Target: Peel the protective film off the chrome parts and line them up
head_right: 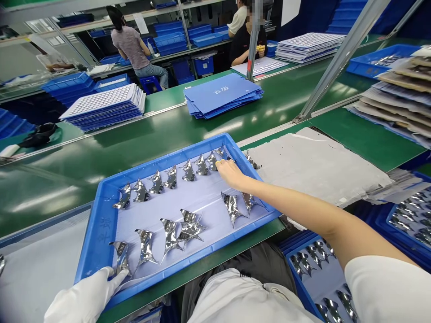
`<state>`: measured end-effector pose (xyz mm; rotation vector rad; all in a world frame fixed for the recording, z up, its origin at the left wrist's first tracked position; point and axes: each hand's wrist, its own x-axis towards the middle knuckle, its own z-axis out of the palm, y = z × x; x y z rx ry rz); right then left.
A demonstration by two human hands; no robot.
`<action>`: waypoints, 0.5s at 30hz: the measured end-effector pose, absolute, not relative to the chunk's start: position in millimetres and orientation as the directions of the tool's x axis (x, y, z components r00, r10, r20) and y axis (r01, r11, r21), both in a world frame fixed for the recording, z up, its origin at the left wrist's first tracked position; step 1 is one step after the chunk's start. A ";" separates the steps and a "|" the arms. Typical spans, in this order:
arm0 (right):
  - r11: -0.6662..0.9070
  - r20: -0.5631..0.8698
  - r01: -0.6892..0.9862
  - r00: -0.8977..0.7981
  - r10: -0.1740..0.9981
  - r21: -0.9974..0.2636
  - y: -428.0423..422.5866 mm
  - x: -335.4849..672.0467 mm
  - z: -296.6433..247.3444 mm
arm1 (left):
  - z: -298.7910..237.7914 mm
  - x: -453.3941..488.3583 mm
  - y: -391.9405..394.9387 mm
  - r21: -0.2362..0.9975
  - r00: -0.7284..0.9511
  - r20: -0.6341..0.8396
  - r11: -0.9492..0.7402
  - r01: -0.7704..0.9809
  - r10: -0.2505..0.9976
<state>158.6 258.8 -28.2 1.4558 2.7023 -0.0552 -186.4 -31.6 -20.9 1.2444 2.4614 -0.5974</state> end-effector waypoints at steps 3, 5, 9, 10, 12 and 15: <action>0.565 -0.078 0.825 -0.562 0.823 0.022 257.8 156.9 -27.0 | -18.8 -186.5 -33.9 -0.188 -0.553 -0.469 0.534 0.824 0.688; 0.568 -0.086 0.823 -0.563 0.822 0.032 258.7 156.2 -27.4 | -18.3 -186.8 -35.0 -0.166 -0.538 -0.476 0.529 0.832 0.696; 0.554 -0.115 0.831 -0.547 0.830 0.045 260.6 156.5 -29.1 | -19.3 -189.4 -35.5 -0.136 -0.511 -0.478 0.515 0.846 0.714; 0.548 -0.114 0.835 -0.541 0.834 0.049 260.3 156.6 -28.6 | -19.8 -190.3 -35.3 -0.134 -0.512 -0.475 0.516 0.846 0.716; 0.538 -0.096 0.841 -0.532 0.841 0.059 258.4 156.1 -26.0 | -20.8 -191.6 -35.0 -0.135 -0.519 -0.463 0.522 0.842 0.719; 0.540 -0.053 0.838 -0.538 0.841 0.073 254.4 153.0 -20.3 | -21.3 -191.7 -35.2 -0.137 -0.535 -0.432 0.533 0.835 0.726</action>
